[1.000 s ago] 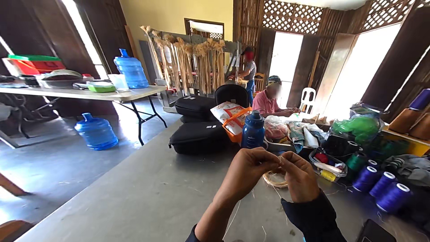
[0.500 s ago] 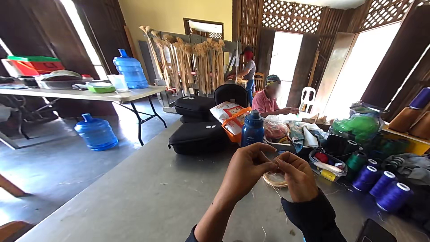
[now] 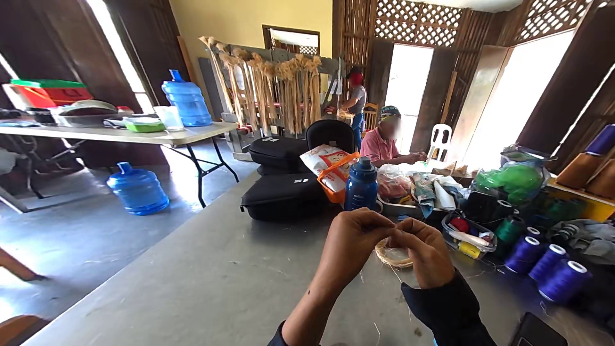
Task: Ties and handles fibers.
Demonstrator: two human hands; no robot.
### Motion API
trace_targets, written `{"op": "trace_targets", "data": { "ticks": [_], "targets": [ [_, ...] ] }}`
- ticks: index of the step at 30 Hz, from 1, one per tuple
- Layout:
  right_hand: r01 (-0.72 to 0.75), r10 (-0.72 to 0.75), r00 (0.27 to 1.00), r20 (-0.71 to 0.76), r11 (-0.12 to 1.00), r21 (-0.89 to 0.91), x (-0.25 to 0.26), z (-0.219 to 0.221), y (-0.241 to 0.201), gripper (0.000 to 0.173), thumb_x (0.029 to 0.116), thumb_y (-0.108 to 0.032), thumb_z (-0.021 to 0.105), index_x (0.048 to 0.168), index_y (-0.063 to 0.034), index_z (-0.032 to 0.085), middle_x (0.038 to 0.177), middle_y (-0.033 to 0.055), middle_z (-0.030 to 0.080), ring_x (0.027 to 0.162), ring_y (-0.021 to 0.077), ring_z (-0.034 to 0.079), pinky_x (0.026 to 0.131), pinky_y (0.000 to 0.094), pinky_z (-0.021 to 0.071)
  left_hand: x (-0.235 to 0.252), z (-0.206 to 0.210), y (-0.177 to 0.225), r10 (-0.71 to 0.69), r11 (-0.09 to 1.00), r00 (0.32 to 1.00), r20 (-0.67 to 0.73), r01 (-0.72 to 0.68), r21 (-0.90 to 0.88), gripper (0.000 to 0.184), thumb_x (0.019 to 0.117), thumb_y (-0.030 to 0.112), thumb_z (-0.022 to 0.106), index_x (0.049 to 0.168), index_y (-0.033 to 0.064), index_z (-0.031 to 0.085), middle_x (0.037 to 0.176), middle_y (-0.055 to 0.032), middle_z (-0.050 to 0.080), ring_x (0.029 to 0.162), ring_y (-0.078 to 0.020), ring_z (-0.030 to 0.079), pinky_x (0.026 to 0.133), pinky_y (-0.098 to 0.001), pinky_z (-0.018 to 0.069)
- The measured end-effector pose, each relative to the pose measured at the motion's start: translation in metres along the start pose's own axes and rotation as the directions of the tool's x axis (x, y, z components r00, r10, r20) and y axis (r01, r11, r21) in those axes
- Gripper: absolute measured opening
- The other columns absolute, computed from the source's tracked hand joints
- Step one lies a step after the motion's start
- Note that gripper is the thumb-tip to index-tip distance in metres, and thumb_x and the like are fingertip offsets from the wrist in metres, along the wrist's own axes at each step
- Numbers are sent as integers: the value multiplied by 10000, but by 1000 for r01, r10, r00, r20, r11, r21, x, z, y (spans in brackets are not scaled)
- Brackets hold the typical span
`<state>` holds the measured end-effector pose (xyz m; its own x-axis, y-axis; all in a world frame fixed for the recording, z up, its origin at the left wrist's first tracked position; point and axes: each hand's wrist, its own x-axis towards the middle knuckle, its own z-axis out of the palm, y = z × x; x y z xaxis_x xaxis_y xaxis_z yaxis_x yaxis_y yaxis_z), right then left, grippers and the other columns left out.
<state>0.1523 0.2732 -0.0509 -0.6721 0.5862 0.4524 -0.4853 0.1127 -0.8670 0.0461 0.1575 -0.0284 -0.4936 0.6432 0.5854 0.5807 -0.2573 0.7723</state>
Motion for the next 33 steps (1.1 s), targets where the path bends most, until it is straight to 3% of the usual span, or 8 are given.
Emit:
{"op": "trace_targets", "data": {
  "ticks": [4,7,12,19,33],
  "targets": [
    [-4,4,1000,4,995,-97,1,-3,-5,151,938,30,574,877,-27,701,727,-18,702,677,46,676,694,216,584,2,-2,2,-108,994,994,-1,108,-14,31,898,65,744,880,86,757,788,67,706,668,28,623,624,-139,514],
    [59,-67,997,-24,969,-242,3,-10,-9,184,978,-5,516,947,-1,697,804,-20,705,731,35,678,717,205,579,3,-3,4,-195,978,980,31,197,-74,43,899,34,734,880,67,752,756,58,703,642,18,623,608,-151,520],
    [74,-84,996,-34,971,-229,5,-18,-14,214,968,2,496,942,-4,709,819,-3,729,764,58,702,760,224,594,4,-4,6,-265,943,959,97,279,-182,72,905,6,713,866,54,749,736,45,695,630,1,620,589,-155,510],
    [177,-145,983,112,915,-362,1,-20,-17,64,857,-25,699,912,-29,731,831,-25,733,748,-5,681,710,154,571,4,-2,5,-293,906,952,90,306,-292,100,911,-26,690,856,39,744,739,22,702,631,-16,625,588,-162,513],
    [126,-109,992,69,941,-316,1,-14,-13,74,879,28,652,859,-33,690,757,-34,701,692,-14,657,670,141,550,5,-1,4,-300,902,947,115,321,-289,105,893,-46,700,864,38,757,763,17,715,638,-14,629,598,-160,521]
  ]
}}
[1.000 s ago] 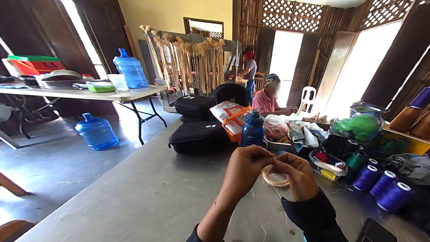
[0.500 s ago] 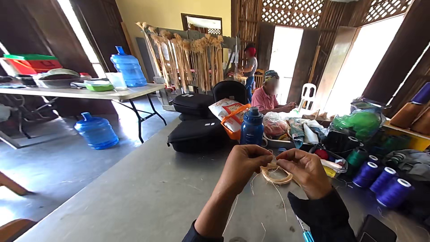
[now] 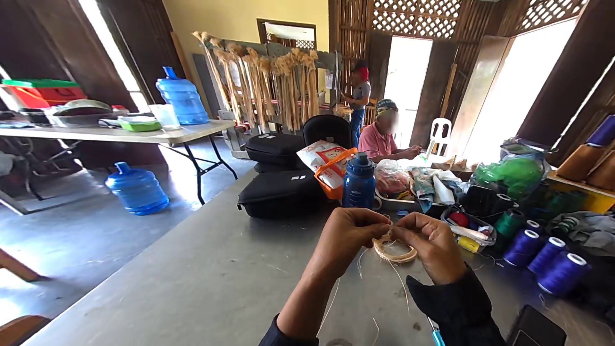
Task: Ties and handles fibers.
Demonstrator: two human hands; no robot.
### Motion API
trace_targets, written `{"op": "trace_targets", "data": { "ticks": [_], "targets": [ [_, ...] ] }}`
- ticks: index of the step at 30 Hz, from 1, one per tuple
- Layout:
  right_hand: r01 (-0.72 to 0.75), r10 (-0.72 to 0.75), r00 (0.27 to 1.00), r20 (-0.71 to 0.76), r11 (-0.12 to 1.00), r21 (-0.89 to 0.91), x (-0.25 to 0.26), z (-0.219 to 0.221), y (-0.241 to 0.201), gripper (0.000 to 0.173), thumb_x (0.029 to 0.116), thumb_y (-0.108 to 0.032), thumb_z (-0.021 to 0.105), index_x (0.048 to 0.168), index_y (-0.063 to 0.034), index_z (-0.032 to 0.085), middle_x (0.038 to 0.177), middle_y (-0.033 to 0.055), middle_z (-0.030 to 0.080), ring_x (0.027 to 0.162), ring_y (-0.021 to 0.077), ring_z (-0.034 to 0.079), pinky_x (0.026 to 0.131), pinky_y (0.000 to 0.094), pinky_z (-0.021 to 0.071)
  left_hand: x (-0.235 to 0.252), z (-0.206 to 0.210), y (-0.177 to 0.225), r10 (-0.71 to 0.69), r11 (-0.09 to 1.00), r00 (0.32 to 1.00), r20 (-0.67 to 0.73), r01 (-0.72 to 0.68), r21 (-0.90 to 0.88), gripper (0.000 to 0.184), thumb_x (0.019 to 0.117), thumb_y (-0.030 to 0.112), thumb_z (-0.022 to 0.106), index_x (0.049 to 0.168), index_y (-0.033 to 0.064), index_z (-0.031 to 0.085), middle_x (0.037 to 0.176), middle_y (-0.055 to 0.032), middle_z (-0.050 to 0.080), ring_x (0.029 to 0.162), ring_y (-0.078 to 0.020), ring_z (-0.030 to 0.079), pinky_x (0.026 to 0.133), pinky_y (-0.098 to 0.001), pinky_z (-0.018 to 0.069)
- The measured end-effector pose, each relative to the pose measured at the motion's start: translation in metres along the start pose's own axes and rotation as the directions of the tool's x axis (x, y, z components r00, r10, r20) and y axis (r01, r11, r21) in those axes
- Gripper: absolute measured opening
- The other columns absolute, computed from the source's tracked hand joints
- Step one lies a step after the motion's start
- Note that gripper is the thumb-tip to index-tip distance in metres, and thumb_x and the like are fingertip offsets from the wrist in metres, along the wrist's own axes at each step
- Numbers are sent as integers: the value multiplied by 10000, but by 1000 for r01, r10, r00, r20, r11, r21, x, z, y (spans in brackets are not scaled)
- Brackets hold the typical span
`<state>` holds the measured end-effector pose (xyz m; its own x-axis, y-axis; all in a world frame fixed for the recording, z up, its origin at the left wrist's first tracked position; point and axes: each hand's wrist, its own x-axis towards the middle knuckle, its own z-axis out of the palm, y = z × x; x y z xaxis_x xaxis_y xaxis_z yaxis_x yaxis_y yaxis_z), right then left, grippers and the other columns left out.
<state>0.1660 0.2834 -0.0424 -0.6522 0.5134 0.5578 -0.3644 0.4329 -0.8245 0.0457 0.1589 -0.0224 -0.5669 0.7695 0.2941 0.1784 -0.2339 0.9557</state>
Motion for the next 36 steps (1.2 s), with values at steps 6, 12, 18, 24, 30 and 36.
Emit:
{"op": "trace_targets", "data": {
  "ticks": [6,12,18,24,30,36],
  "targets": [
    [-16,16,1000,-2,1000,9,0,1,-2,95,888,30,629,854,-40,683,746,-46,693,688,-20,650,669,139,541,0,2,-1,0,1000,1000,17,0,-11,111,884,-53,701,853,40,754,743,21,706,623,-10,617,584,-159,511],
    [-33,33,999,2,999,8,0,0,-1,103,884,28,622,836,-45,676,729,-50,680,672,-18,643,657,142,538,0,2,-3,30,999,999,21,-31,41,101,883,-27,709,846,59,747,736,41,702,620,3,612,565,-149,493],
    [57,-58,997,-43,998,-25,2,-1,2,110,865,-37,654,961,-14,703,859,-10,715,795,15,681,747,171,572,1,4,-5,55,988,998,-8,-54,143,70,884,10,731,847,67,747,721,53,693,624,6,616,580,-151,501],
    [200,-201,976,-83,980,-22,3,3,10,71,848,24,686,903,-11,715,826,-12,729,783,-1,682,766,163,572,0,6,-7,65,983,998,23,-68,171,65,878,19,741,844,73,755,711,61,695,609,18,605,574,-146,493],
    [127,-119,983,-142,991,50,4,2,8,99,895,27,596,876,-34,671,796,-23,710,746,4,670,727,160,559,1,6,-5,35,994,999,-3,-35,100,93,884,-21,721,842,58,747,714,45,695,618,5,618,584,-152,508],
    [153,-152,986,-69,988,10,2,2,7,63,871,-6,675,923,-17,709,852,-9,729,804,6,683,770,168,572,0,9,-6,23,995,1000,22,-25,97,92,869,-15,733,822,63,746,692,47,690,599,3,614,573,-154,507]
  ]
}}
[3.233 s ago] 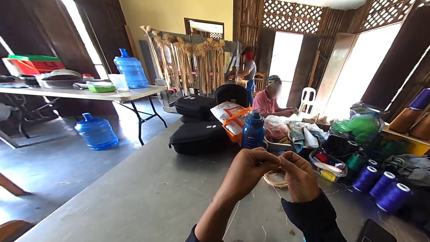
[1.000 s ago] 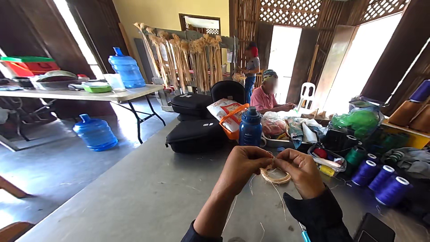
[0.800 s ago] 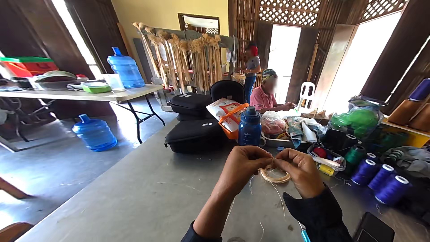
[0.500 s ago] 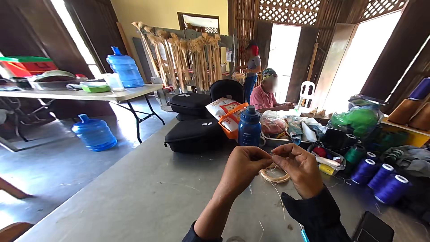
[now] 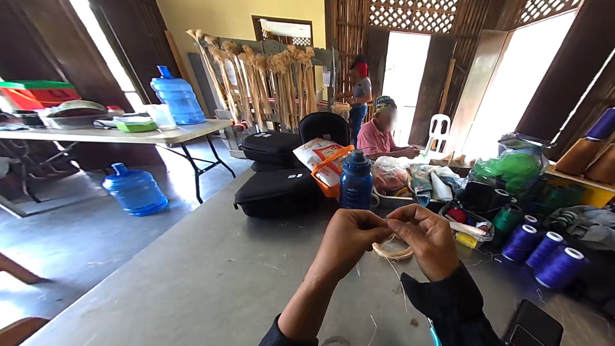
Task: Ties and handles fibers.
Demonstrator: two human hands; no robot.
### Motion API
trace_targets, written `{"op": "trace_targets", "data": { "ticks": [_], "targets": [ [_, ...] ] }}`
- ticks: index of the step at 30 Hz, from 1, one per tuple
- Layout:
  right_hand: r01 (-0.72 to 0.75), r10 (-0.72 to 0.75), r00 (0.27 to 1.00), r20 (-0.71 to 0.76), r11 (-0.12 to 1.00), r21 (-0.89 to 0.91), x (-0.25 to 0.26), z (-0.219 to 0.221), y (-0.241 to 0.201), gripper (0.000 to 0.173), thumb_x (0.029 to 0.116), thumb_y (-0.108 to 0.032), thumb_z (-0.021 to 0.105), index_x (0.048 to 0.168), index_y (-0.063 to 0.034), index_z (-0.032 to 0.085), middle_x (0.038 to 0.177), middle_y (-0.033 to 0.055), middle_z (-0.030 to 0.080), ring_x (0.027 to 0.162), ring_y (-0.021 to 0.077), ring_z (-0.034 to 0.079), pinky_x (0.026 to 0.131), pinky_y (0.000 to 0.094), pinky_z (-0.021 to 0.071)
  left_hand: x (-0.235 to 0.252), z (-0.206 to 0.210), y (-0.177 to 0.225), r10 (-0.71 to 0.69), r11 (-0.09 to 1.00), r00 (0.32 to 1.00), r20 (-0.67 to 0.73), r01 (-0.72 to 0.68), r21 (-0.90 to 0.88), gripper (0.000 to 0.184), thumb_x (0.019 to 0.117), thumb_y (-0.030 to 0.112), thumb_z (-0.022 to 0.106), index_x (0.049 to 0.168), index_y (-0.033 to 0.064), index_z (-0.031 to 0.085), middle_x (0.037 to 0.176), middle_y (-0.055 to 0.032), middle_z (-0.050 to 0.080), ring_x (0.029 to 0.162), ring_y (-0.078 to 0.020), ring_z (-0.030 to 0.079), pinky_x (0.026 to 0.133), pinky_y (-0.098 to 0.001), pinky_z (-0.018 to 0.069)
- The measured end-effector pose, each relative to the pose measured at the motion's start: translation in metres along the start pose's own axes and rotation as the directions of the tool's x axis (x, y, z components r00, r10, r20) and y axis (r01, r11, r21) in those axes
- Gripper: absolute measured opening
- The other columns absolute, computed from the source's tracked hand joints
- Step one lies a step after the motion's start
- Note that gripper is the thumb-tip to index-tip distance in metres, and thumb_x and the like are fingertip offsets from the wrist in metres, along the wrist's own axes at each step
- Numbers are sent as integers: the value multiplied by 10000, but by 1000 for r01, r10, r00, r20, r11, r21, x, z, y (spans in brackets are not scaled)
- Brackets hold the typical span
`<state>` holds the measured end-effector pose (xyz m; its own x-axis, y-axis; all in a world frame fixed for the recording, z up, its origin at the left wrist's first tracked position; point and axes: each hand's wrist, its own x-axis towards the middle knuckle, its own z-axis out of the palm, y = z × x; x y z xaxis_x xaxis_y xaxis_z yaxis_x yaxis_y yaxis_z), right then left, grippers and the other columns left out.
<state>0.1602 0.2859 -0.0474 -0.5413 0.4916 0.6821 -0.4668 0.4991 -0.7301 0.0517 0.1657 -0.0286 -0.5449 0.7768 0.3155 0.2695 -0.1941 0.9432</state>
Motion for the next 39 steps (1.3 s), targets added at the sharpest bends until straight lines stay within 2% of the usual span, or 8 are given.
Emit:
{"op": "trace_targets", "data": {
  "ticks": [2,4,8,11,14,17,23,39],
  "targets": [
    [33,-34,999,-9,999,-30,0,1,2,44,865,12,675,877,-19,704,820,-17,722,777,-15,672,755,151,563,0,1,0,0,1000,1000,3,0,0,86,869,-14,734,828,60,749,696,46,692,604,4,618,576,-153,510],
    [7,-7,1000,-19,1000,-22,0,2,1,59,875,19,653,867,-24,693,812,-20,711,763,-19,665,746,146,559,0,1,0,0,1000,1000,3,0,-18,88,872,-17,729,829,57,749,700,43,693,607,0,620,577,-154,512],
    [-36,37,999,-22,998,44,0,2,0,76,901,28,631,884,-17,689,808,-22,700,752,-10,656,720,153,554,0,1,0,7,998,1000,3,-6,-57,95,887,-17,711,834,55,745,709,43,698,626,0,631,591,-157,519],
    [-99,99,995,10,994,38,2,-5,-3,112,930,7,601,932,-7,712,832,-12,719,770,18,680,744,179,575,1,1,0,-12,997,1000,-19,10,-82,101,897,-26,705,836,47,742,712,34,698,630,-8,633,587,-158,517],
    [-132,135,988,79,991,-36,4,-13,-8,82,906,-12,643,929,-11,722,831,-10,731,757,8,690,725,167,579,1,1,2,-24,995,999,-40,20,-101,111,895,-41,698,832,40,738,708,25,696,622,-11,631,579,-157,514],
    [-117,125,989,84,989,-89,2,-11,-8,41,864,4,697,891,-17,720,799,-15,730,715,-13,685,695,144,579,1,1,1,-22,994,999,-44,17,-110,113,890,-46,697,830,40,738,709,22,696,615,-12,626,574,-156,511],
    [-111,115,992,53,991,-70,1,-9,-6,66,858,44,680,864,-19,699,755,-23,717,682,-12,674,672,145,571,1,2,0,-26,989,997,-67,16,-145,117,892,-49,696,838,40,748,724,11,706,623,-17,633,568,-159,510],
    [-162,170,982,87,982,-96,1,-8,-6,72,853,44,666,855,-22,696,765,-23,710,692,-15,669,684,147,567,2,6,-2,-27,988,996,-87,13,-153,118,905,-48,686,842,37,738,735,13,707,637,-18,639,571,-161,511]
  ]
}}
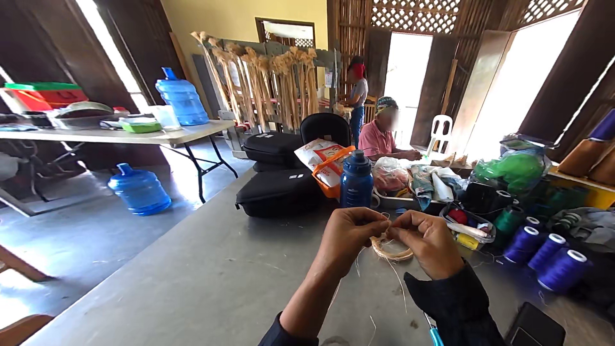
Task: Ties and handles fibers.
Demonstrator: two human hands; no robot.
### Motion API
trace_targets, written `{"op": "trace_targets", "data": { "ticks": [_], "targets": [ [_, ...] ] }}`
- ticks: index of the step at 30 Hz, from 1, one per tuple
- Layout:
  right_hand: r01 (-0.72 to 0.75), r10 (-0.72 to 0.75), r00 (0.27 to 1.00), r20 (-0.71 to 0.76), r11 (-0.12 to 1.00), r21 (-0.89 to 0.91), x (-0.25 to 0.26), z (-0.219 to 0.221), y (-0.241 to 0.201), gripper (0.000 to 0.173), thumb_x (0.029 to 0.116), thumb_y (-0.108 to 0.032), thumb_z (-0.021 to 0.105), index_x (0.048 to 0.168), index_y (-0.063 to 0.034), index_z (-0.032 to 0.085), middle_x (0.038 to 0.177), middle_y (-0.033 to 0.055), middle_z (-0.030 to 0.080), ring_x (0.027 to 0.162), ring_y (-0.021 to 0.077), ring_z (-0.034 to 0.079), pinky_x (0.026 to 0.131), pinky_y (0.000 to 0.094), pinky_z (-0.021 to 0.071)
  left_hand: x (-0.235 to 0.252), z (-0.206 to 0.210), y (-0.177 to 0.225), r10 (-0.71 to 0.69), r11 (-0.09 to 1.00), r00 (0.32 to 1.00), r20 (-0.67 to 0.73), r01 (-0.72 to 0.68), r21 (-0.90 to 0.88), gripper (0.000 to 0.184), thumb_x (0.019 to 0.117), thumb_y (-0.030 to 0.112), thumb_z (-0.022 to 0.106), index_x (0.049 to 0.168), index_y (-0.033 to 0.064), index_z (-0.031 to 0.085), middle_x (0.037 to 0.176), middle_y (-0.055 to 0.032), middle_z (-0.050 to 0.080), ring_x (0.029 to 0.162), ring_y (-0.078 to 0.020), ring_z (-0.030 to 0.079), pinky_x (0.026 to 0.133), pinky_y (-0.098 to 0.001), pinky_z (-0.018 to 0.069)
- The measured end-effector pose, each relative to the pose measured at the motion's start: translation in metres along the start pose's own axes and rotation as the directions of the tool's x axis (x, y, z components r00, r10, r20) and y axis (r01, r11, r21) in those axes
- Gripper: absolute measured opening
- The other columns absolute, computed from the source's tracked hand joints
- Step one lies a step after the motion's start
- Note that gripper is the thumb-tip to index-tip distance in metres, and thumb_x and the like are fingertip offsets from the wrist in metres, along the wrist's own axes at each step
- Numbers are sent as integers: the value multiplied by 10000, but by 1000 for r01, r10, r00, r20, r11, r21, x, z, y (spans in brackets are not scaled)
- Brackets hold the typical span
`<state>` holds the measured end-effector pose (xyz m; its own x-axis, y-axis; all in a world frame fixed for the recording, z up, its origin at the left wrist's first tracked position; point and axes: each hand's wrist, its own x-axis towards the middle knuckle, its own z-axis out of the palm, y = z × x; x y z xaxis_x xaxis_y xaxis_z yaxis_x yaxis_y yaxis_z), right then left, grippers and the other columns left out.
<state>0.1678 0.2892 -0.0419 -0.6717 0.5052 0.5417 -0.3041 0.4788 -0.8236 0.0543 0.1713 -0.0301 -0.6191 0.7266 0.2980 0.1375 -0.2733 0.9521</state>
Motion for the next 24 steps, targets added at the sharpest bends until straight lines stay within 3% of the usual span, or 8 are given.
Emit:
{"op": "trace_targets", "data": {
  "ticks": [4,6,9,11,14,17,22,24],
  "targets": [
    [-44,43,998,50,999,9,0,-2,-3,55,843,21,689,878,-22,688,787,-26,700,702,-15,658,681,147,557,-1,1,1,20,1000,999,-28,-20,-3,125,895,-56,690,831,41,737,724,17,702,631,-20,635,576,-162,510],
    [-103,98,986,133,994,36,1,-3,-4,133,835,15,710,964,2,679,845,-10,700,749,2,666,715,161,566,-2,2,1,57,998,997,-51,-58,-13,123,890,-56,695,832,43,737,742,19,707,652,-23,635,613,-170,522],
    [-180,152,962,226,978,108,2,2,-3,219,826,4,729,1035,18,669,898,-2,715,815,18,687,765,182,580,-2,3,-4,137,991,990,-38,-137,-2,106,870,-25,705,822,63,740,870,8,693,822,-49,658,768,-202,559],
    [-202,156,964,215,956,212,0,10,-3,203,826,52,726,1022,25,682,889,-4,728,823,18,696,788,188,589,-3,3,-4,144,989,989,-34,-144,-13,114,862,-23,711,801,70,735,917,-6,684,881,-61,659,799,-206,562],
    [-223,161,967,197,910,350,-1,16,1,164,846,118,687,975,23,722,858,0,756,813,24,712,804,206,600,-3,3,-3,130,991,992,-9,-130,-39,123,866,-25,704,795,71,732,925,-1,687,889,-61,661,796,-205,561],
    [-227,151,964,218,894,385,1,10,5,150,867,109,661,885,-20,735,801,-10,756,766,33,715,769,220,604,-2,-2,-2,105,989,993,58,-99,-107,163,885,-35,667,785,82,720,859,26,691,816,-37,652,754,-194,549],
    [-135,69,974,216,942,306,7,-12,12,134,902,69,644,864,-43,706,773,-16,748,739,58,721,756,240,608,0,-19,3,12,987,974,227,25,-160,193,900,-1,633,782,127,716,770,73,666,696,6,601,650,-162,503],
    [-58,26,985,168,980,191,6,-18,8,112,907,54,642,877,-43,690,754,-37,734,708,40,708,723,221,602,1,-23,4,-21,982,952,307,78,-172,203,918,-5,611,804,125,717,796,51,704,721,-8,646,664,-170,537]
  ]
}}
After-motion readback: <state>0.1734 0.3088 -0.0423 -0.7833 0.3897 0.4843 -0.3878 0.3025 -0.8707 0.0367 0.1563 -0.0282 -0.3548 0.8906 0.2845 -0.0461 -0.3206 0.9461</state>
